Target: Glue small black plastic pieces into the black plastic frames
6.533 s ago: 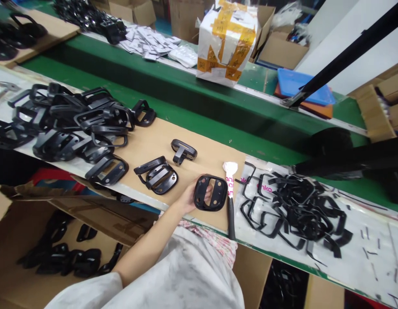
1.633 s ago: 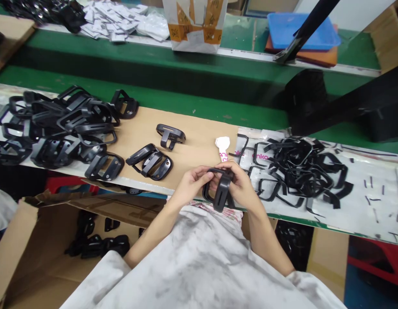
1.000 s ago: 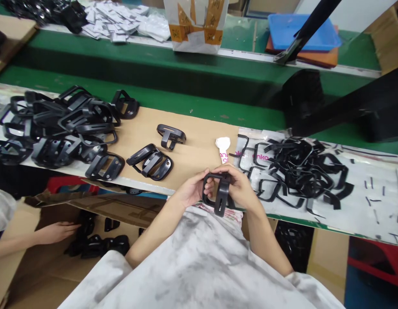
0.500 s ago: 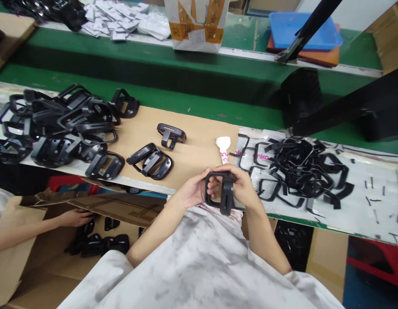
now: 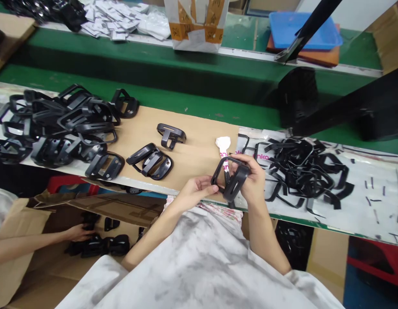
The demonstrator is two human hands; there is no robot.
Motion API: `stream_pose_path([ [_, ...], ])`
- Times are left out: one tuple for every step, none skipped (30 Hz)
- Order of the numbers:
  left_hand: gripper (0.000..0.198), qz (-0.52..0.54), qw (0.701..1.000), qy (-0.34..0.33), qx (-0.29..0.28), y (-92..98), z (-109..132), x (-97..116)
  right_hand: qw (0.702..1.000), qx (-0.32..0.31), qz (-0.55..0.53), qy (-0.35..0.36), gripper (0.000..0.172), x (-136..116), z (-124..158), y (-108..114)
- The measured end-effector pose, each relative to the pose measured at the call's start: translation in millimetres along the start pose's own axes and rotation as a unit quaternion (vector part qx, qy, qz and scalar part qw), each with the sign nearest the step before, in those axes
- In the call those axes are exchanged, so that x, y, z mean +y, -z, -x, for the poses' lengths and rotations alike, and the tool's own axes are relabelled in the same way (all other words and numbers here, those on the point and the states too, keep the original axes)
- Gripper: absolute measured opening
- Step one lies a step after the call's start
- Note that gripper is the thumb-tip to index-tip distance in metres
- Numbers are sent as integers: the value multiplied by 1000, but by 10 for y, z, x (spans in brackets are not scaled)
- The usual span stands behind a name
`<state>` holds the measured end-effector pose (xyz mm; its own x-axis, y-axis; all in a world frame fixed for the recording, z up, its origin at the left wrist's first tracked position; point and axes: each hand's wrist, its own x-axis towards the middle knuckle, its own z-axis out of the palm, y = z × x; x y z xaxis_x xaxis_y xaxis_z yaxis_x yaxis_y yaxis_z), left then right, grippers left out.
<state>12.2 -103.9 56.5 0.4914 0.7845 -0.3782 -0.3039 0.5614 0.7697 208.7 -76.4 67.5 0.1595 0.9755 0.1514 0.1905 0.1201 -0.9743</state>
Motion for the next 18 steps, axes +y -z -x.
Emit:
stream_pose_path([
  [46,-3,1000,-2,5,-6,1,-1,1000,1,10,6,18,-8,7,-3],
  [47,-6,1000,-4,9,-15,0,1,1000,3,17,10,18,-15,14,-6],
  [48,-8,1000,-7,12,-27,-2,3,1000,4,22,13,19,-20,22,-8],
  [49,-8,1000,-10,15,-42,-7,4,999,8,27,16,18,-23,30,-10],
  [49,-7,1000,-14,16,-60,-14,4,999,12,30,20,18,-24,38,-13],
  [49,-3,1000,-19,20,-80,-23,0,999,19,31,24,17,-24,45,-16],
  [49,1,999,-25,25,-99,-35,-6,999,26,32,29,17,-22,52,-20],
  [49,7,999,-31,32,-116,-47,-15,998,34,35,34,17,-19,59,-25],
  [48,14,999,-35,40,-128,-60,-26,998,40,39,40,17,-17,65,-30],
  [48,20,998,-37,48,-134,-72,-37,997,42,45,48,18,-14,70,-36],
  [47,24,998,-37,54,-131,-81,-47,996,40,52,55,19,-12,74,-42],
  [47,24,997,-34,59,-119,-86,-55,996,35,58,62,19,-10,75,-49],
  [47,22,998,-30,60,-98,-87,-59,996,28,60,67,19,-7,75,-57],
  [47,18,998,-25,58,-72,-86,-61,996,23,59,67,19,-4,73,-65],
  [47,13,998,-20,52,-42,-81,-59,996,21,53,62,19,1,70,-75],
  [47,11,999,-15,45,-12,-74,-56,998,22,42,50,18,6,66,-85],
  [46,11,999,-12,39,13,-67,-50,999,23,27,35,17,14,62,-95],
  [46,14,999,-11,35,31,-59,-44,1000,23,11,19,16,22,58,-105],
])
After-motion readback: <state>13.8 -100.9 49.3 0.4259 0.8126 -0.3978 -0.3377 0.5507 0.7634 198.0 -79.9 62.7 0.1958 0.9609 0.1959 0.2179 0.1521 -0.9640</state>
